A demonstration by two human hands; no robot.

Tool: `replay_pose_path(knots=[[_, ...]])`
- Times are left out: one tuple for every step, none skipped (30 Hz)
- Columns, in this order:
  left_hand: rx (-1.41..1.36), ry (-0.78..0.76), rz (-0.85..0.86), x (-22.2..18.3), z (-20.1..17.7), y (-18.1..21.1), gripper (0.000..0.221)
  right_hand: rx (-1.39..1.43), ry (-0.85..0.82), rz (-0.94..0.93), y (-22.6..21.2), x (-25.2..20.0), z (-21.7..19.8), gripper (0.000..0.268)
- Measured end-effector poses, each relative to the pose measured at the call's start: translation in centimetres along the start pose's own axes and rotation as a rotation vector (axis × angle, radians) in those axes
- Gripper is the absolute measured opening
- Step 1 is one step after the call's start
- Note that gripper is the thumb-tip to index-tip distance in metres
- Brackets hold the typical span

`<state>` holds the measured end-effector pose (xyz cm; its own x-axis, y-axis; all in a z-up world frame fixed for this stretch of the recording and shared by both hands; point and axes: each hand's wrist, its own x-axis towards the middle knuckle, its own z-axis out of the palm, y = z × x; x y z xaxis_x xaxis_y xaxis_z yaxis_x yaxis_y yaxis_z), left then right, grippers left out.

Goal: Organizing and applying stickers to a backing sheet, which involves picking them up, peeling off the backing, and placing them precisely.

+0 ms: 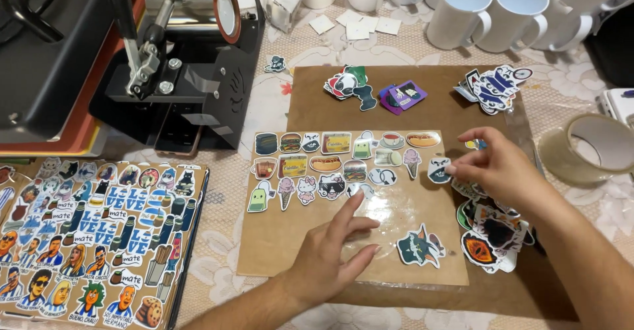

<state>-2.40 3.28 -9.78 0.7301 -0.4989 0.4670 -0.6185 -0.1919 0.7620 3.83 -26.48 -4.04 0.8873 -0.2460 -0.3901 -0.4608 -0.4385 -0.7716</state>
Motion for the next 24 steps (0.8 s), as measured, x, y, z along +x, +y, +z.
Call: replay_pose_path(knots=[[0.04, -0.016, -0.019, -0.1, 0.1, -0.1, 0.081, -0.038, -0.034, 0.035, 0.1, 1.2, 0.0, 0.054], [0.038, -0.016, -0.02, -0.2, 0.1, -0.1, 0.081, -0.04, -0.034, 0.037, 0.0, 1.5, -0.1, 0.054], [0.069, -0.073, -0.102, -0.2, 0.2, -0.3, 0.084, -0.061, -0.059, 0.073, -0.2, 1.9, -0.1, 0.05], [0.099, -0.132, -0.184, -0.2, 0.2, -0.5, 0.086, -0.083, -0.083, 0.109, -0.4, 2.3, -0.2, 0.047], [0.096, -0.13, -0.184, -0.2, 0.3, -0.5, 0.086, -0.086, -0.082, 0.11, 0.1, 2.7, -0.2, 0.047], [0.092, -0.137, -0.185, -0.3, 0.3, -0.6, 0.087, -0.074, -0.088, 0.113, 0.5, 3.1, -0.1, 0.045], [0.09, -0.142, -0.185, -0.3, 0.3, -0.8, 0.088, -0.063, -0.094, 0.113, 1.0, 3.6, -0.1, 0.042], [0.09, -0.139, -0.184, -0.3, 0.3, -0.9, 0.088, -0.066, -0.093, 0.111, 0.9, 3.6, 0.0, 0.042], [0.101, -0.137, -0.184, -0.3, 0.3, -0.9, 0.088, -0.055, -0.09, 0.123, 0.9, 3.6, 0.1, 0.044], [0.112, -0.136, -0.184, -0.4, 0.4, -0.9, 0.087, -0.044, -0.086, 0.135, 1.0, 3.6, 0.2, 0.045], [0.111, -0.136, -0.186, -0.3, 0.4, -0.9, 0.087, -0.045, -0.087, 0.136, 0.9, 3.6, 0.3, 0.045], [0.122, -0.146, -0.192, -0.3, 0.4, -0.8, 0.087, -0.035, -0.085, 0.154, 0.8, 3.6, 0.4, 0.044], [0.134, -0.157, -0.194, -0.2, 0.3, -0.8, 0.087, -0.023, -0.08, 0.17, 0.7, 3.5, 0.5, 0.042], [0.133, -0.159, -0.192, -0.1, 0.3, -0.8, 0.087, -0.021, -0.078, 0.171, 0.5, 3.5, 0.5, 0.042], [0.134, -0.163, -0.194, -0.1, 0.3, -0.8, 0.088, -0.024, -0.08, 0.177, 0.4, 3.4, 0.6, 0.043], [0.134, -0.166, -0.195, -0.1, 0.3, -0.8, 0.088, -0.026, -0.082, 0.183, 0.2, 3.3, 0.6, 0.043], [0.133, -0.167, -0.195, -0.1, 0.4, -0.8, 0.088, -0.026, -0.082, 0.184, 0.2, 3.3, 0.6, 0.043], [0.134, -0.17, -0.2, -0.1, 0.4, -0.7, 0.088, -0.049, -0.079, 0.183, 0.1, 3.3, 0.7, 0.043], [0.136, -0.171, -0.205, -0.2, 0.4, -0.7, 0.088, -0.073, -0.078, 0.181, 0.0, 3.4, 0.7, 0.044], [0.137, -0.17, -0.205, -0.1, 0.4, -0.8, 0.088, -0.073, -0.078, 0.179, -0.4, 3.3, 0.7, 0.044], [0.14, -0.181, -0.216, -0.1, 0.4, -0.7, 0.088, -0.118, -0.082, 0.184, -0.8, 3.2, 0.8, 0.043], [0.144, -0.193, -0.227, -0.1, 0.3, -0.7, 0.088, -0.162, -0.086, 0.189, -1.2, 3.1, 0.8, 0.042], [0.144, -0.192, -0.227, 0.0, 0.3, -0.7, 0.088, -0.162, -0.086, 0.188, -1.4, 3.1, 0.9, 0.042], [0.145, -0.195, -0.227, 0.0, 0.3, -0.7, 0.088, -0.132, -0.078, 0.2, -1.6, 3.2, 1.0, 0.041]])
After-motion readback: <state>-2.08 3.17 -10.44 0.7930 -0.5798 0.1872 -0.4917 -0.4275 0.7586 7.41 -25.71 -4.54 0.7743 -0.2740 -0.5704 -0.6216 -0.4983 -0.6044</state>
